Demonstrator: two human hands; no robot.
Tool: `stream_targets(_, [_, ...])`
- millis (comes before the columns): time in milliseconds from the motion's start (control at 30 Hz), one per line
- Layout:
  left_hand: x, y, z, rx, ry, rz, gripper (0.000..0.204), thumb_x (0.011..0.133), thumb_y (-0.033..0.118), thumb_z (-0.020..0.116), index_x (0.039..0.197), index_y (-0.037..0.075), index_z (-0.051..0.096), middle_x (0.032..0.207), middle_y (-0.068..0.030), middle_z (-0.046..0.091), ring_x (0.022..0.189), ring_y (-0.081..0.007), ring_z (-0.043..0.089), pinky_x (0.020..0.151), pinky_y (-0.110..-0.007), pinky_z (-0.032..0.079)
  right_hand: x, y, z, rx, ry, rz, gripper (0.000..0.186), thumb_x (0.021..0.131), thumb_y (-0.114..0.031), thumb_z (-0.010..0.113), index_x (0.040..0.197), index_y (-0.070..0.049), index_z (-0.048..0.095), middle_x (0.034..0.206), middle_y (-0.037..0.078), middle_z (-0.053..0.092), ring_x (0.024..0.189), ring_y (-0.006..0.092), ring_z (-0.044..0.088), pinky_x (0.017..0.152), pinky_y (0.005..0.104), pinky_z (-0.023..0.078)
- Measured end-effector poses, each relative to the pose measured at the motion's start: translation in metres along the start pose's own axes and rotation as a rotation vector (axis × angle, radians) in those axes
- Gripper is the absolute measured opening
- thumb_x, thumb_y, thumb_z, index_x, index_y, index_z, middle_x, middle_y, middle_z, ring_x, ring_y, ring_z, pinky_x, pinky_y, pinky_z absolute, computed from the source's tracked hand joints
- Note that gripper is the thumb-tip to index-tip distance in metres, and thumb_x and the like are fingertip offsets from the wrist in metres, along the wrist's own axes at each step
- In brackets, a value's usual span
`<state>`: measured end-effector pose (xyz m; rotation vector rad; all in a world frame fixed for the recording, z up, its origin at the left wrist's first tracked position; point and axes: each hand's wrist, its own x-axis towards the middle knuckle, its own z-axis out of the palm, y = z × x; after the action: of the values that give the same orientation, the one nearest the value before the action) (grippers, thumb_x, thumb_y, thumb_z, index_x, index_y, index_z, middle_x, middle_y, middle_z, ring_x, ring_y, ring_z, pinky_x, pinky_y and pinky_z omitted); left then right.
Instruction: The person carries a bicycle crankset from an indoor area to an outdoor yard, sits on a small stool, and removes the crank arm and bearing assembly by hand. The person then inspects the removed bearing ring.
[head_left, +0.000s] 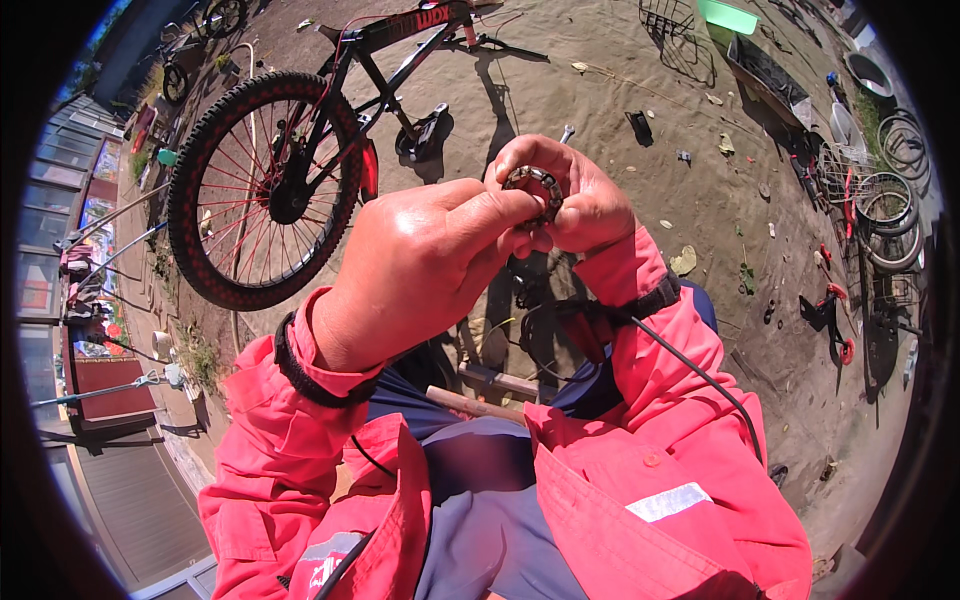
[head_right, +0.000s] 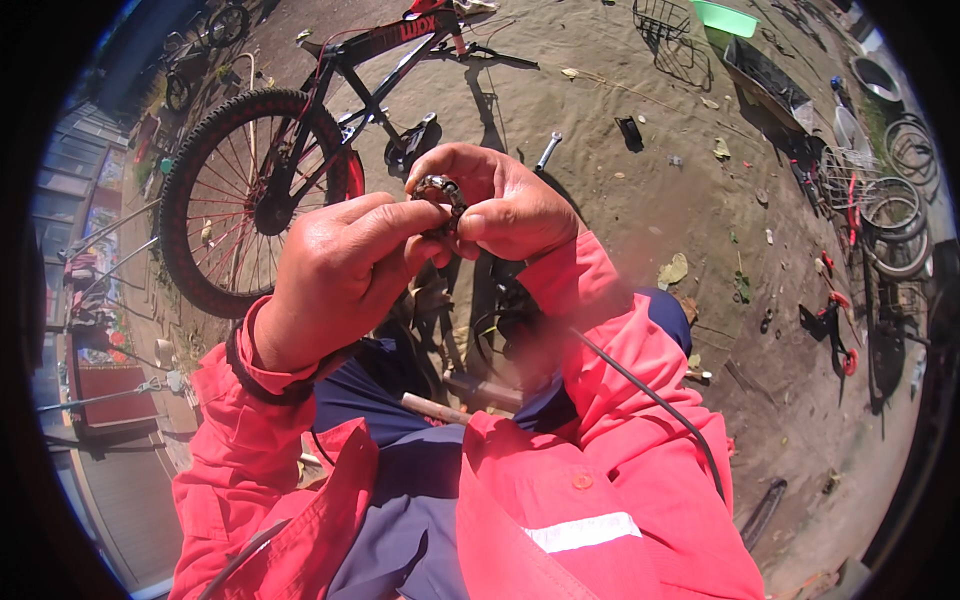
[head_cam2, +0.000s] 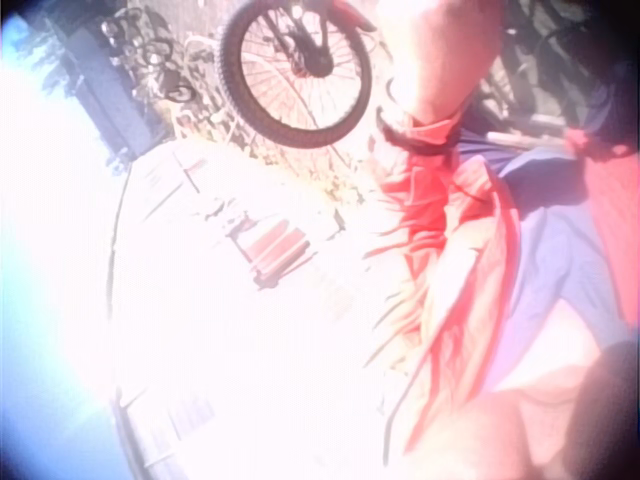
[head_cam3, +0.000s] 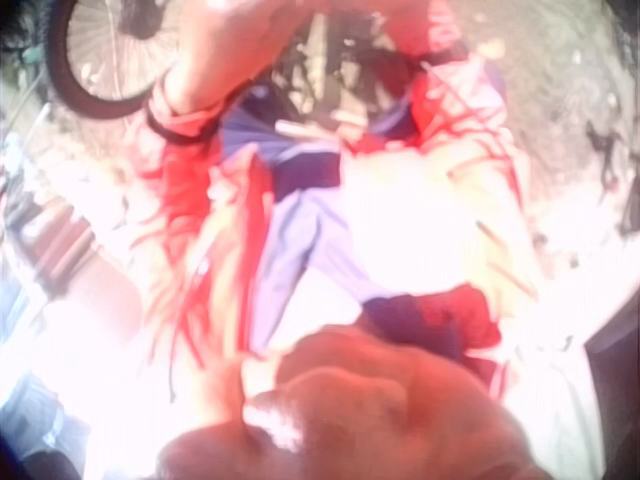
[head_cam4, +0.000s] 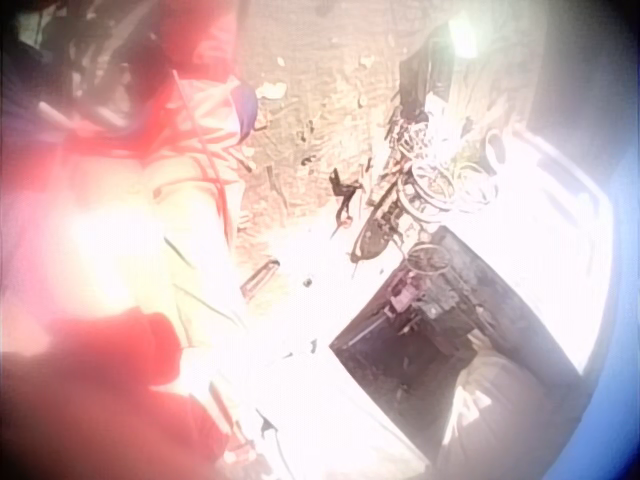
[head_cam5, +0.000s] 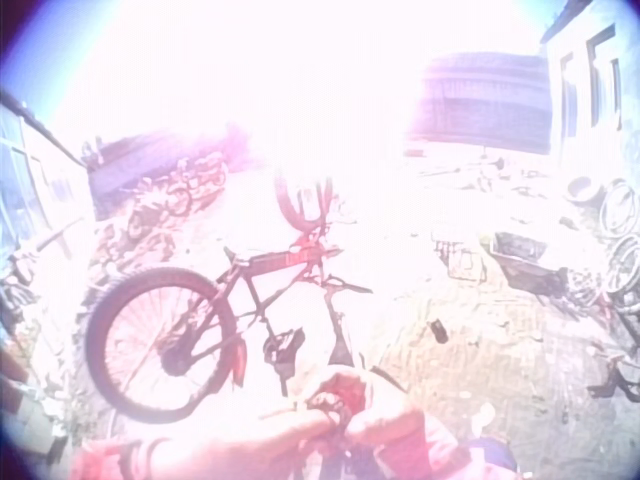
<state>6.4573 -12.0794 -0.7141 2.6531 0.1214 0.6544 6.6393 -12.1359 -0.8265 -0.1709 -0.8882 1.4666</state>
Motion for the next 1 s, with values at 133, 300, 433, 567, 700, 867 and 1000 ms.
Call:
stream_targets(133, [-0.0005,-0.0018,0.0047,-0.069,0.057,-0.022,0.018,0.085,0.009,0.070,0.103,0.010,0.065,0.076,-0.0087,0.064,0.065,-0.0288,0.065,0.053,-0.037,0.050,-0.0014,-0.0026,0.0003,0.013,-0.005,0.025,0.064,0.073,-0.021,0.082,0.125,0.003,0.053,0.094,0.011,0.067,0.075,0.0198,0.070,0.055,0.0228,0.052])
stream_targets(300, [-0.0005,-0.0045,0.0047,-0.027,0.059,0.026,0.015,0.086,0.007,0.069,0.099,0.010,0.063,0.075,-0.0079,0.064,0.065,-0.0275,0.066,0.053,-0.037,0.050,-0.0022,-0.0038,0.0012,0.018,-0.008,0.034,0.064,0.074,-0.021,0.081,0.125,0.003,0.051,0.097,0.015,0.069,0.076,0.0224,0.072,0.057,0.0230,0.053])
stream_targets(433, [0.0003,-0.0039,0.0055,-0.040,0.070,0.028,0.014,0.086,0.006,0.068,0.098,0.010,0.063,0.073,-0.0078,0.063,0.064,-0.0277,0.065,0.052,-0.037,0.049,-0.0019,-0.0022,-0.0005,0.023,-0.013,0.034,0.064,0.074,-0.021,0.081,0.126,0.002,0.051,0.097,0.018,0.069,0.076,0.0234,0.072,0.057,0.0232,0.053])
stream_targets(567, [0.0000,-0.0044,0.0017,-0.018,0.002,0.036,0.020,0.082,-0.003,0.071,0.099,0.004,0.064,0.079,-0.0092,0.068,0.068,-0.0242,0.069,0.057,-0.032,0.051,-0.0019,-0.0023,-0.0011,0.045,-0.031,0.044,0.064,0.074,-0.021,0.081,0.126,0.002,0.051,0.096,0.019,0.069,0.076,0.0239,0.072,0.056,0.0230,0.052])
stream_targets(700, [0.0010,-0.0034,0.0027,-0.024,0.018,0.036,0.019,0.081,-0.003,0.069,0.098,0.004,0.063,0.077,-0.0075,0.067,0.064,-0.0201,0.068,0.054,-0.030,0.050,-0.0024,-0.0017,0.0000,0.051,-0.025,0.051,0.064,0.074,-0.021,0.081,0.126,0.001,0.051,0.096,0.019,0.069,0.077,0.0242,0.073,0.055,0.0227,0.050])
stream_targets(867, [0.0007,0.0024,0.0057,-0.084,0.070,-0.035,0.019,0.081,-0.003,0.068,0.097,0.005,0.063,0.075,-0.0059,0.067,0.057,-0.0147,0.064,0.051,-0.027,0.047,-0.0032,-0.0008,0.0002,0.062,0.001,0.047,0.067,0.073,-0.023,0.084,0.125,0.001,0.051,0.095,0.016,0.069,0.077,0.0243,0.073,0.054,0.0228,0.049])
stream_targets(1000, [0.0001,0.0004,0.0081,-0.091,0.083,-0.031,0.019,0.081,0.000,0.068,0.097,0.008,0.061,0.076,-0.0086,0.064,0.062,-0.0246,0.064,0.053,-0.034,0.049,-0.0032,0.0015,-0.0015,0.051,0.026,0.039,0.068,0.071,-0.024,0.086,0.125,0.001,0.052,0.093,0.012,0.066,0.077,0.0234,0.072,0.052,0.0231,0.048])
